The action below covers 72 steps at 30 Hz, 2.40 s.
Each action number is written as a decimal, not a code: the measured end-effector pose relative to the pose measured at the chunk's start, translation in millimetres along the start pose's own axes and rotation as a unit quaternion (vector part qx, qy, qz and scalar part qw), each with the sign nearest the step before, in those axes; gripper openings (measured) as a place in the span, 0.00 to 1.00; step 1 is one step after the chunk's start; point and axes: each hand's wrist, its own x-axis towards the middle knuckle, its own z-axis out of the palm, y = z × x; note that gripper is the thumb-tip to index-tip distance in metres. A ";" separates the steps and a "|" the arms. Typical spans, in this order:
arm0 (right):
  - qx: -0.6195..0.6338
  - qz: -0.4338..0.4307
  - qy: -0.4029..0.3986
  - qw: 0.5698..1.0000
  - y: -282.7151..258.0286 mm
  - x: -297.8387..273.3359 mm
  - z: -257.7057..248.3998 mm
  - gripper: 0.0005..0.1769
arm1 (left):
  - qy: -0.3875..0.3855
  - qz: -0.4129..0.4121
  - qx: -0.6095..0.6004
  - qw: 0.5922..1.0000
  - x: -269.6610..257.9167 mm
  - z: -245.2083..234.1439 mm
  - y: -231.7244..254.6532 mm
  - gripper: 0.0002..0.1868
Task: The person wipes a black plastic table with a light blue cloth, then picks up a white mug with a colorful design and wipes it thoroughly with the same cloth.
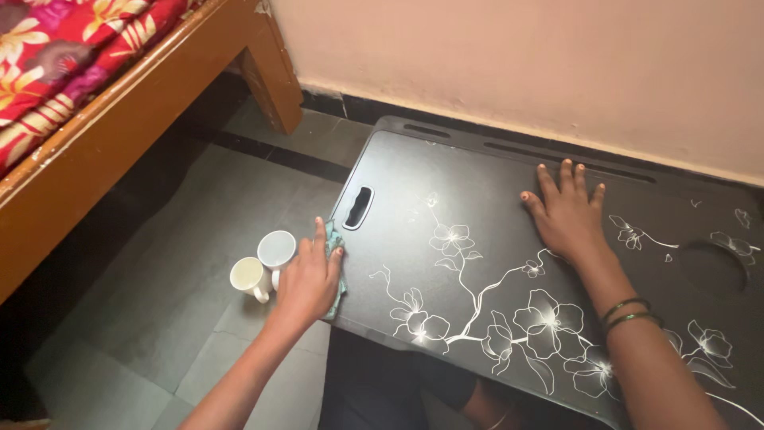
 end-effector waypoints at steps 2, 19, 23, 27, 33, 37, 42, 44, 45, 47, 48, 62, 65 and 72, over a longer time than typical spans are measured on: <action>-0.005 -0.003 0.003 1.000 -0.4 0.1 0.0 0.41 | 0.015 0.010 0.007 1.000 1.3 5.7 -1.4 0.39; -0.015 0.012 -0.005 1.000 -5.7 -0.6 -3.7 0.41 | 0.134 0.047 0.020 0.990 160.7 61.6 50.0 0.37; -0.015 0.007 -0.004 1.000 -6.2 -1.2 -5.5 0.42 | 0.131 0.003 0.001 0.991 217.4 73.1 68.5 0.37; -0.033 0.009 -0.005 0.999 -10.9 -1.8 -7.9 0.42 | 0.164 -0.033 -0.005 0.986 263.0 90.7 81.3 0.36; -0.030 0.017 -0.019 0.999 -15.4 -1.2 -10.7 0.43 | 0.223 0.001 0.036 0.974 301.1 106.0 96.6 0.32; -0.031 0.017 -0.021 0.999 -14.1 -0.2 -9.2 0.44 | 0.174 0.008 0.061 0.983 311.7 104.7 107.0 0.28; -0.024 0.022 -0.027 0.999 -16.5 0.8 -10.3 0.44 | 0.172 0.011 0.067 0.983 316.2 105.9 118.5 0.28; -0.020 0.023 -0.028 0.999 -18.1 0.5 -12.6 0.44 | 0.175 0.029 0.073 0.981 314.1 108.0 122.6 0.28; -0.018 0.023 -0.028 0.999 -18.5 0.1 -13.7 0.43 | 0.177 0.039 0.076 0.980 313.1 109.1 125.6 0.28; -0.022 0.026 -0.033 0.999 -19.9 -0.4 -15.3 0.43 | 0.176 0.072 0.109 0.976 311.0 110.5 133.1 0.28; -0.023 0.027 -0.036 0.999 -19.9 -0.6 -16.3 0.43 | 0.175 0.089 0.126 0.972 309.3 110.7 137.7 0.28; 0.138 0.059 0.090 0.985 -3.7 2.5 -4.5 0.43 | 0.046 0.294 -0.069 0.952 236.3 193.6 319.4 0.32; 0.131 0.046 0.110 0.984 -3.7 3.1 -6.6 0.44 | -0.069 0.298 -0.368 0.878 238.4 202.2 325.6 0.33; -0.060 0.008 0.001 0.998 -17.9 2.2 -21.4 0.40 | 0.028 0.275 -0.346 0.897 240.1 157.9 278.1 0.22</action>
